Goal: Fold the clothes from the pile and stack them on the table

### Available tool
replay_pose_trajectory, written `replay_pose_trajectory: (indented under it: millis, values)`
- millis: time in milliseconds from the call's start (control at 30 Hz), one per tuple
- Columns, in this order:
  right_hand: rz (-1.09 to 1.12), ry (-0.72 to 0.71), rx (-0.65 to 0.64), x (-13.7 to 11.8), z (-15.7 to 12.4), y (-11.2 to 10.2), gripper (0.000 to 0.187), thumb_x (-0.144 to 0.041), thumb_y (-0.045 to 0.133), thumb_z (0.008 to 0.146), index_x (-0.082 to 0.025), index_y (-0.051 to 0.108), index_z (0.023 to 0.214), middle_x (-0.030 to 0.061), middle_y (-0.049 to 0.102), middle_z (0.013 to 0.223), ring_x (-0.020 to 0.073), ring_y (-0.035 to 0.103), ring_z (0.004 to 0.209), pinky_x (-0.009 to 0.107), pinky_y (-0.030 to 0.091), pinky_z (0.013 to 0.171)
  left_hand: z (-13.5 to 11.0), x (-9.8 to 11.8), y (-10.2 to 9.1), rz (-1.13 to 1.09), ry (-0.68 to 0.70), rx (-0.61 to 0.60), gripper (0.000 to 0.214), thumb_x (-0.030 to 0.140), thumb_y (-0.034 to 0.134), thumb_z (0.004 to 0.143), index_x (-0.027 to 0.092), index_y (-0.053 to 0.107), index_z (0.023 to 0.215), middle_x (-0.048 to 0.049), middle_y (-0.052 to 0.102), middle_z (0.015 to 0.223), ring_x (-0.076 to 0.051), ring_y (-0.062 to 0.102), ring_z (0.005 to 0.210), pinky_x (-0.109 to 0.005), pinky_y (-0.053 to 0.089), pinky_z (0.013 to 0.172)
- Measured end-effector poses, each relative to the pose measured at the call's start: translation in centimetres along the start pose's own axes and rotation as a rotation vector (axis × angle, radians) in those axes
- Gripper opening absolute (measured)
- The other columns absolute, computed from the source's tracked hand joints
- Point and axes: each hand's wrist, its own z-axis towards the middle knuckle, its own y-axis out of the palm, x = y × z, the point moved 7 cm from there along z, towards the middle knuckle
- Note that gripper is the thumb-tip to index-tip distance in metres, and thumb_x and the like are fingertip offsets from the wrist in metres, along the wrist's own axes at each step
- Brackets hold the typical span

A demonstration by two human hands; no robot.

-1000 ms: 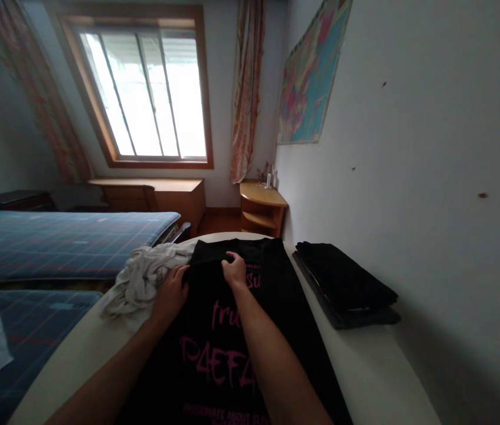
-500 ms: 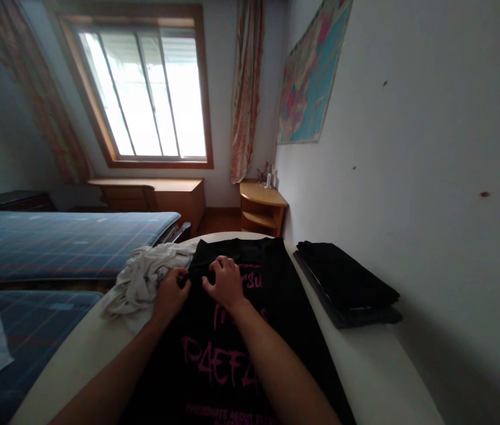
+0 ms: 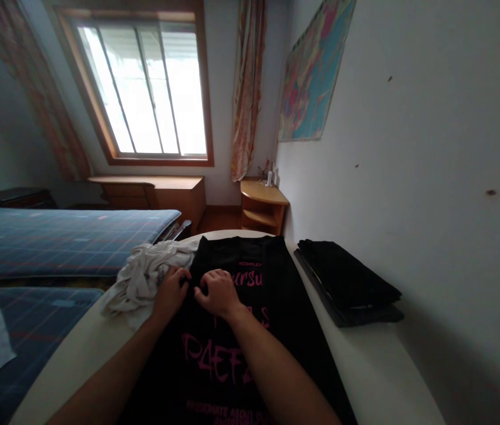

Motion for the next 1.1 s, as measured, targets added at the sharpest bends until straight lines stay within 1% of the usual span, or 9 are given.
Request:
replay_pose_trajectory:
  millis: [67,133,300,400,567,700,833,1000,1100]
  values:
    - [0.007,0.107,0.037,0.9,0.7,-0.3,0.015,-0.033,0.053,0.095,-0.023,0.065,0.094,0.0049,0.069,0.1,0.0212,0.059,0.101,0.034,0.039,0.094,0.0,0.0,0.0,0.042,-0.004,-0.012,0.017,0.006,0.05,0.079,0.021,0.056,0.081,-0.0038,0.057,0.094,-0.02,0.059,0.088,-0.032,0.048,0.085]
    - [0.013,0.171,0.075,1.7,1.9,-0.7,0.019,-0.029,0.047,0.098,-0.022,0.065,0.1,0.0055,0.069,0.102,0.0202,0.059,0.1,0.032,0.04,0.091,0.0,-0.1,0.2,0.073,-0.02,-0.024,0.016,0.006,0.049,0.08,0.021,0.054,0.081,-0.0035,0.057,0.091,-0.019,0.058,0.084,-0.032,0.048,0.082]
    - [0.006,0.239,0.047,3.6,5.8,-0.8,0.022,-0.029,0.049,0.097,-0.021,0.065,0.111,0.0074,0.068,0.116,0.0211,0.057,0.111,0.031,0.04,0.098,-0.2,0.1,0.4,0.04,-0.025,-0.048,0.032,0.002,0.05,0.078,0.022,0.056,0.102,-0.0035,0.061,0.1,-0.019,0.06,0.092,-0.03,0.047,0.083]
    - [0.0,0.276,0.028,4.8,8.0,-0.5,0.029,-0.031,0.05,0.098,-0.02,0.062,0.122,0.0093,0.066,0.123,0.023,0.057,0.116,0.033,0.041,0.098,-0.3,0.6,0.6,0.09,0.015,-0.095,0.026,0.003,0.051,0.078,0.023,0.06,0.092,-0.004,0.061,0.101,-0.02,0.06,0.093,-0.031,0.047,0.084]
    - [0.003,0.318,-0.041,6.5,10.8,0.8,0.042,-0.034,0.05,0.098,-0.017,0.052,0.137,0.0129,0.065,0.128,0.0243,0.059,0.119,0.033,0.045,0.094,-0.3,1.4,0.7,0.128,0.093,-0.116,0.023,0.004,0.051,0.078,0.023,0.062,0.082,-0.0044,0.06,0.095,-0.021,0.06,0.092,-0.033,0.048,0.082]
    - [-0.013,0.29,-0.087,6.6,12.4,1.7,0.047,-0.034,0.049,0.099,-0.025,0.043,0.146,0.0086,0.066,0.13,0.0224,0.06,0.118,0.032,0.045,0.094,-0.3,2.0,0.9,0.141,0.168,-0.133,0.024,0.002,0.05,0.077,0.023,0.062,0.076,-0.0048,0.061,0.09,-0.023,0.06,0.092,-0.036,0.049,0.084]
    - [-0.071,0.238,-0.101,5.9,13.4,1.9,0.04,-0.027,0.053,0.097,-0.032,0.054,0.137,0.0043,0.068,0.127,0.0223,0.06,0.117,0.033,0.044,0.095,-0.2,1.9,1.1,0.091,0.18,-0.14,0.024,0.002,0.049,0.076,0.022,0.061,0.076,-0.0047,0.06,0.091,-0.022,0.061,0.092,-0.036,0.05,0.083]
    - [-0.145,0.235,-0.037,5.0,14.1,1.3,0.023,-0.024,0.052,0.097,-0.024,0.071,0.111,0.0088,0.071,0.116,0.0251,0.057,0.116,0.037,0.038,0.101,-0.3,1.8,1.2,0.06,0.182,-0.138,0.024,0.002,0.048,0.077,0.022,0.061,0.08,-0.0039,0.059,0.092,-0.021,0.06,0.094,-0.033,0.049,0.083]
    - [-0.162,0.273,0.034,5.1,14.5,0.4,0.028,-0.024,0.043,0.1,-0.02,0.07,0.108,0.0119,0.07,0.114,0.0252,0.056,0.114,0.037,0.037,0.101,-0.3,1.7,1.2,0.068,0.166,-0.128,0.023,0.002,0.048,0.077,0.022,0.059,0.081,-0.004,0.058,0.091,-0.022,0.06,0.095,-0.033,0.049,0.083]
